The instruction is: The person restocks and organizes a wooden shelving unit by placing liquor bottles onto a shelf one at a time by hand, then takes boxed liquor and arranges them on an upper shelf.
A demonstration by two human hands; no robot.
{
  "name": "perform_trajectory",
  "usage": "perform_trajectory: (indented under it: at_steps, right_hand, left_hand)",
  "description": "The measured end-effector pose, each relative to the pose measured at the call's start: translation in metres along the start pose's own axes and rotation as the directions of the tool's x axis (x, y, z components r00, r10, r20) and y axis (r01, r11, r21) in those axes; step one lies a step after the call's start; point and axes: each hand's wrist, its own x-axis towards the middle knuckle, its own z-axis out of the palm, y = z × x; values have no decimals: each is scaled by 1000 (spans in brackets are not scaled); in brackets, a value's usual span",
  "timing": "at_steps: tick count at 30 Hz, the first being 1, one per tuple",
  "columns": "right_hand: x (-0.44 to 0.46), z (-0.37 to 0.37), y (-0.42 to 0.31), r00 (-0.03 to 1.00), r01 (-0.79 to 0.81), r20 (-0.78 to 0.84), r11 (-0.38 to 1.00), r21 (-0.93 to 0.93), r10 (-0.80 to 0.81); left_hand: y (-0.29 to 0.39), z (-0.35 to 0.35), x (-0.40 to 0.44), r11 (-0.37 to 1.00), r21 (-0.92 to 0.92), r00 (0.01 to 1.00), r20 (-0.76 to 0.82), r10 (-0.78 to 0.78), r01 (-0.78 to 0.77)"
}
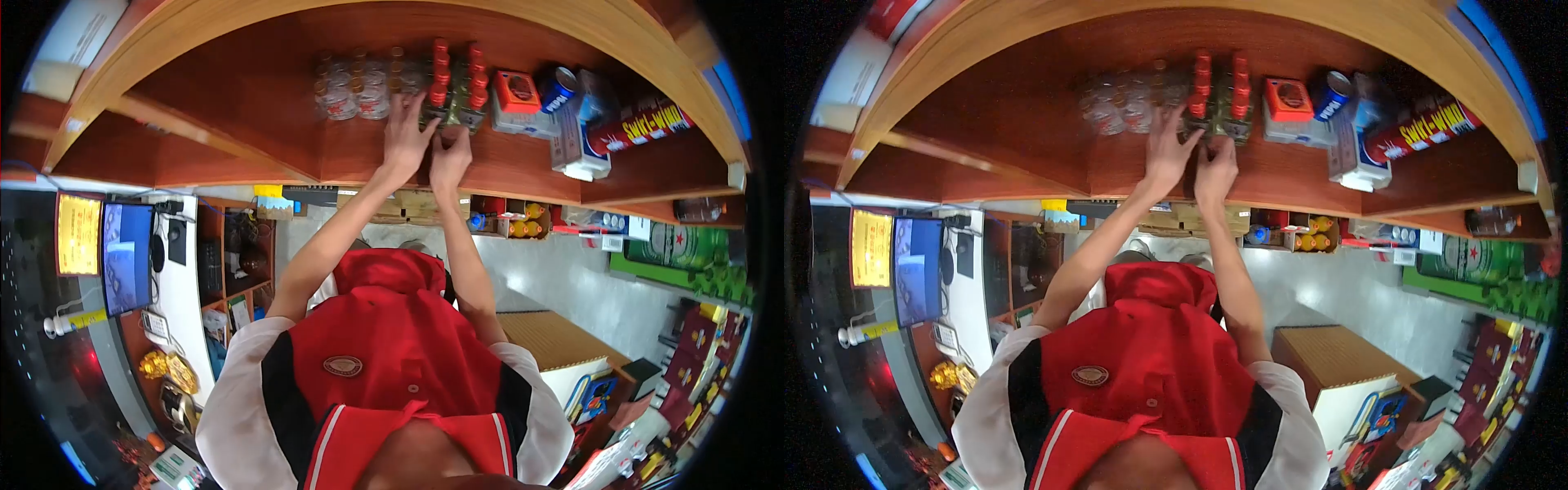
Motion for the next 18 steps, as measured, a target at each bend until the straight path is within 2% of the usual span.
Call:
perform_trajectory:
  at_steps: [2, 4, 6, 7, 8, 9, 10, 11, 12, 13, 14, 16, 18]
  right_hand:
    - [-8, -1, 8, 999, -9, 34, 1000, 0, 9]
    - [-24, -8, -19, 996, -68, 63, 998, 15, 67]
    - [-56, -10, 1, 970, -2, 243, 999, 32, -6]
    - [-72, -12, -37, 967, 70, 233, 989, 134, -100]
    - [-95, -16, -26, 900, 28, 434, 999, 40, -43]
    - [-121, -11, -29, 840, 60, 542, 997, -50, -23]
    - [-156, 5, -21, 840, 42, 536, 994, 98, -88]
    - [-175, 15, -63, 826, 0, 551, 977, 211, -119]
    - [-191, 29, -72, 748, 83, 626, 967, 242, -221]
    - [-210, 48, -68, 609, 161, 728, 948, 274, -314]
    - [-221, 73, -106, 644, 163, 665, 917, 364, -378]
    - [-227, 125, -171, 561, -83, 802, 950, 302, -206]
    - [-237, 207, -204, 576, -377, 813, 853, 360, -88]
  left_hand:
    - [-6, 0, -3, 1000, -11, 999, 52, 0, 0]
    - [0, -14, -12, 998, -51, 1000, -1, 23, -23]
    - [1, -37, -33, 976, -207, 996, 62, -61, 73]
    - [-9, -50, -52, 982, -189, 1000, 9, -7, 9]
    - [-18, -60, -69, 984, -170, 998, -31, 54, -58]
    - [-27, -82, -84, 965, -245, 994, -79, 77, -94]
    - [-40, -109, -99, 936, -323, 987, -121, 104, -138]
    - [-54, -136, -112, 944, -297, 977, -196, 83, -140]
    - [-70, -163, -122, 951, -277, 963, -264, 62, -137]
    - [-95, -189, -127, 964, -246, 951, -309, 25, -105]
    - [-122, -217, -128, 973, -221, 937, -349, -13, -69]
    - [-170, -283, -107, 982, -150, 879, -444, -172, 117]
    - [-224, -349, -63, 983, -94, 806, -563, -181, 155]
